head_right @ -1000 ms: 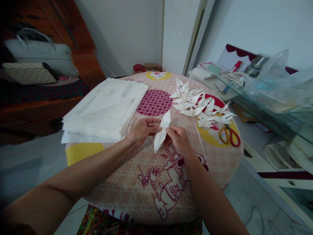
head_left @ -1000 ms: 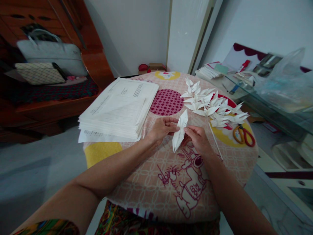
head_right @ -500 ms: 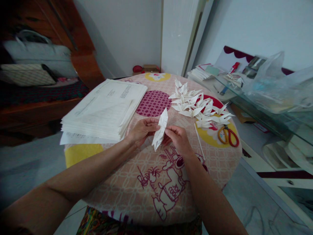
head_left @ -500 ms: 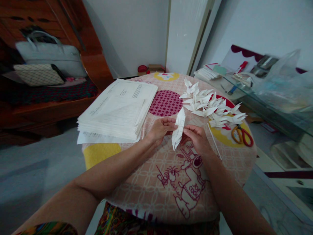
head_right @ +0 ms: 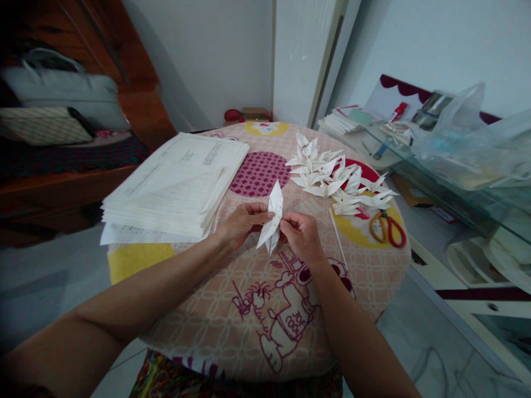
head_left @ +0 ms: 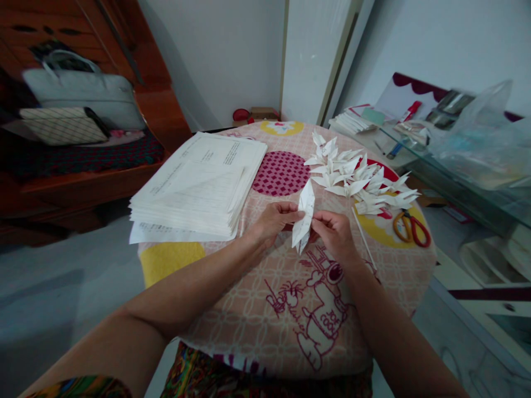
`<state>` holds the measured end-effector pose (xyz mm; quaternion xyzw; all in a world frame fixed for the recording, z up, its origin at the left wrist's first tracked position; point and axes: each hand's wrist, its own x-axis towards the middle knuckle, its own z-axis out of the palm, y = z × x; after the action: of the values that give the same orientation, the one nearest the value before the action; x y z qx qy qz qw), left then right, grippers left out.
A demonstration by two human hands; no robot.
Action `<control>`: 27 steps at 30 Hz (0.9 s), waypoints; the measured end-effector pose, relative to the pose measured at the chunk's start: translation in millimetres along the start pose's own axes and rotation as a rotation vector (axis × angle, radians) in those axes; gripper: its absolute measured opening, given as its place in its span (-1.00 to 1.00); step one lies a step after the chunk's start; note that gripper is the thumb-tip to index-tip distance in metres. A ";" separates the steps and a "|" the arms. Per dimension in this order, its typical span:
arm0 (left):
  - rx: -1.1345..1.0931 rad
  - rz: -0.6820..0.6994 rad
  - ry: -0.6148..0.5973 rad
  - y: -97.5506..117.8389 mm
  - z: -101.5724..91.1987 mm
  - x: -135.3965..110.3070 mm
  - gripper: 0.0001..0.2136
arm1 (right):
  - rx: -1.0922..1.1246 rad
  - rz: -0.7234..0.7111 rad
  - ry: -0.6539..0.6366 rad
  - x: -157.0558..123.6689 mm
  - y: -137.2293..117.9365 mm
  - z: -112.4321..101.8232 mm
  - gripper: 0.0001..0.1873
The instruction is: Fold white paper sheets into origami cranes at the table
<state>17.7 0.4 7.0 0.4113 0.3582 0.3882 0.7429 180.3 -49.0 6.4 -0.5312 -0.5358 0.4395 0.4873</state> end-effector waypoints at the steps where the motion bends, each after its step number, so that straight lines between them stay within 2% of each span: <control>1: 0.011 -0.013 -0.009 -0.1 0.4 -0.3 -0.76 | -0.033 -0.027 0.014 -0.3 0.2 0.2 -0.81; 9: 0.052 -0.046 -0.027 -1.5 0.1 -1.3 -0.72 | -0.323 -0.226 0.084 -4.4 -3.2 3.1 -0.80; 12: 0.052 -0.061 -0.039 -1.4 -2.1 0.1 -0.70 | -0.363 -0.246 0.107 -5.7 -3.5 3.8 -0.82; 15: 0.068 -0.070 -0.052 -0.4 -4.4 1.8 -0.68 | -0.279 -0.166 0.071 -5.9 -2.0 3.6 -0.83; 22: 0.141 -0.058 -0.089 1.9 -6.3 3.4 -0.70 | 0.099 0.083 -0.022 -3.0 -1.9 2.7 -0.80; 27: 0.143 -0.038 -0.080 0.9 -4.9 3.1 -0.73 | 0.244 0.179 -0.056 -1.6 -4.3 1.7 -0.80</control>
<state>14.6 5.0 5.2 0.4717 0.3627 0.3306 0.7325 178.0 -50.7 10.3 -0.5014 -0.4423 0.5575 0.4921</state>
